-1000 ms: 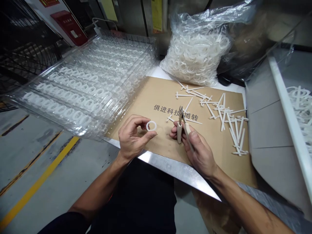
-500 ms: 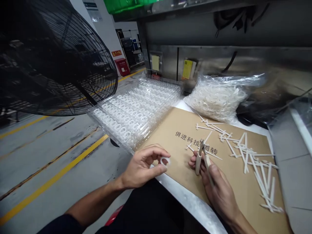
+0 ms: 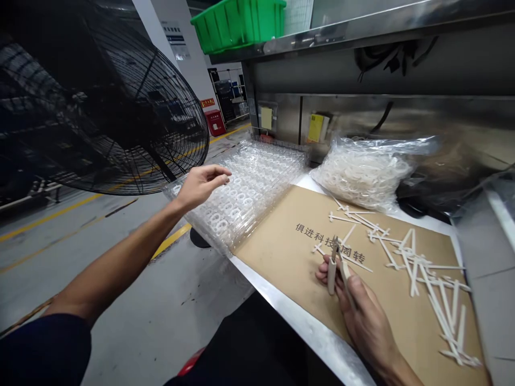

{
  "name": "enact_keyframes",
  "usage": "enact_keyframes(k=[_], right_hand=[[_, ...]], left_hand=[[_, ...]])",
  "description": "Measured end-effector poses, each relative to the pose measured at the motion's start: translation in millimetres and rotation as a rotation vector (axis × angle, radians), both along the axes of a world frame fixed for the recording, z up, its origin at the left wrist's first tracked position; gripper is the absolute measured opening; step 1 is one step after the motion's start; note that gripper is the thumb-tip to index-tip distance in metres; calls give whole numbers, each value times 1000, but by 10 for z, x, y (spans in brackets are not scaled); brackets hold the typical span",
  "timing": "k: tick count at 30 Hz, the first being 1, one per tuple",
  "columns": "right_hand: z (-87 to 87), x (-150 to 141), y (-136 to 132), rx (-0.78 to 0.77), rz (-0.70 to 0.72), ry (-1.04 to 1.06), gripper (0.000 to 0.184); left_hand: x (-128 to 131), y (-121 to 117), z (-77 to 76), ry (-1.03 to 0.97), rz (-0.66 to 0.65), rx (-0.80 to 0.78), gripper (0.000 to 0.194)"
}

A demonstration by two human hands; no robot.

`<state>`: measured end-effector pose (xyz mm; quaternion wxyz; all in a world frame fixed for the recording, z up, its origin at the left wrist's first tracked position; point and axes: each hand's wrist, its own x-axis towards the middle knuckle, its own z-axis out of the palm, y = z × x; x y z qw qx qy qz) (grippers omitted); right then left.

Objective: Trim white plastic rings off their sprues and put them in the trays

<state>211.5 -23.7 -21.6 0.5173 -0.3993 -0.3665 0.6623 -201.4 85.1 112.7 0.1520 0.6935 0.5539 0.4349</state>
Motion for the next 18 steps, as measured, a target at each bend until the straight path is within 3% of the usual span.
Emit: enact_keyframes(k=[4,8,14,18], right_hand=[[20,-10,7,-9,4,-11,44],[16,-7,3,35,21,-12,43],[19,-43,52,149,74,-43,42],[93,-135,21,344,91,-189,48]], left_hand=[[-47,425,-87,163,12,-39,20],[-14,562,-114,265,-20,-103,17],[-59,654,141,333,42,-99,33],[209,661,367,379,-9,-59,42]])
